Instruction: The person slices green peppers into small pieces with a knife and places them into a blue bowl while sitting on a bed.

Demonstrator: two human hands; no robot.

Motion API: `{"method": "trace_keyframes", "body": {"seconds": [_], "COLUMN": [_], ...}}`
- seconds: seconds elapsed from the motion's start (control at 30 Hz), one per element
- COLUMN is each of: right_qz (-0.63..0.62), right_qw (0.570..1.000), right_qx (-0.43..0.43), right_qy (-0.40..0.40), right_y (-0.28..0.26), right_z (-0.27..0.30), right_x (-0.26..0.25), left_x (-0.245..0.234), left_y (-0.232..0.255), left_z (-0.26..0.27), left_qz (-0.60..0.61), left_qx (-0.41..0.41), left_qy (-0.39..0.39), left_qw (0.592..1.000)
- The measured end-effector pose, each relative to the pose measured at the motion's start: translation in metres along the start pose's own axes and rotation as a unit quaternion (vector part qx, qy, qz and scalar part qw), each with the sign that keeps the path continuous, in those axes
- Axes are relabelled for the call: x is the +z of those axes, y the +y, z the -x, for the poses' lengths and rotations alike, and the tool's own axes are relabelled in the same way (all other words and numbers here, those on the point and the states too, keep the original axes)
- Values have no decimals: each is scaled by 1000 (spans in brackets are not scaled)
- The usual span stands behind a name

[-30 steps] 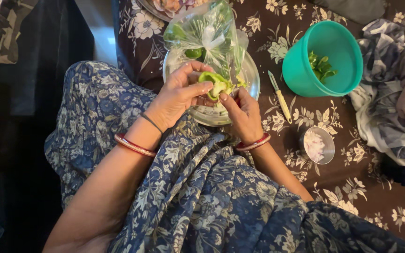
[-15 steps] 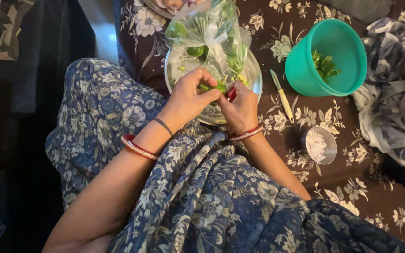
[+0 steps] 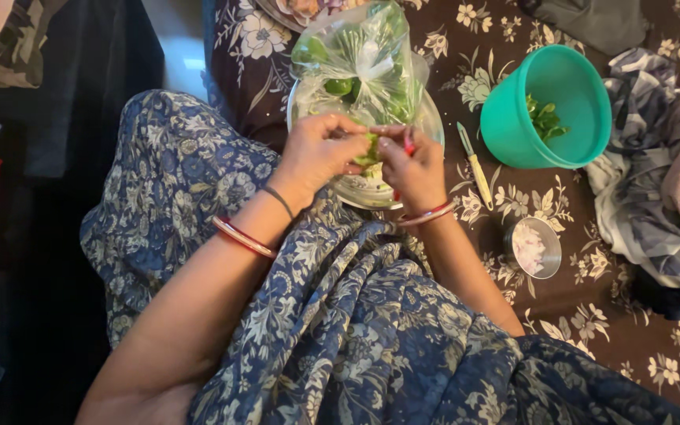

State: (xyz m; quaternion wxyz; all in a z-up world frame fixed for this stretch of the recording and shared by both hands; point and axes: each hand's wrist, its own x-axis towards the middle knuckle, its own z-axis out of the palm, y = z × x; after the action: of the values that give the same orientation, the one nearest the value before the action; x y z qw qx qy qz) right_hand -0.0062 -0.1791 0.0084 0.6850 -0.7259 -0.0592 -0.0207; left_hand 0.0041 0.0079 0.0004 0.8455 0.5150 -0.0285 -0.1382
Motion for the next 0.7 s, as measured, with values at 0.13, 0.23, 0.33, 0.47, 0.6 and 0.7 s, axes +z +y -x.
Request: {"method": "trace_keyframes", "body": {"seconds": [0.13,0.23,0.33,0.47,0.6,0.7], "right_qz": [-214,-146,64,216,-74,-208], "right_qw": [959,969,996,973,982,951], "right_qx": [185,200,64,-69,153,196], "right_qy": [-34,-16,-9,-40,-82,-118], "right_y": [-15,-11,5,14,-3,-7], "right_z": [1,0,-4,-2,-5,-2], "right_x": [-10,-12,-14,-17,-21,-31], "left_x": [-11,-14,-12,-13,-21,-23], "left_y": [19,18,6,-6,4,14], "left_z": [9,10,4,0,0,4], "left_qz": [91,84,17,-53,82,129], "left_qx": [-71,-60,20,107,-18,-74], "left_qy": [-41,-59,-71,-74,-68,-90], "left_qw": [992,993,997,990,994,985]}}
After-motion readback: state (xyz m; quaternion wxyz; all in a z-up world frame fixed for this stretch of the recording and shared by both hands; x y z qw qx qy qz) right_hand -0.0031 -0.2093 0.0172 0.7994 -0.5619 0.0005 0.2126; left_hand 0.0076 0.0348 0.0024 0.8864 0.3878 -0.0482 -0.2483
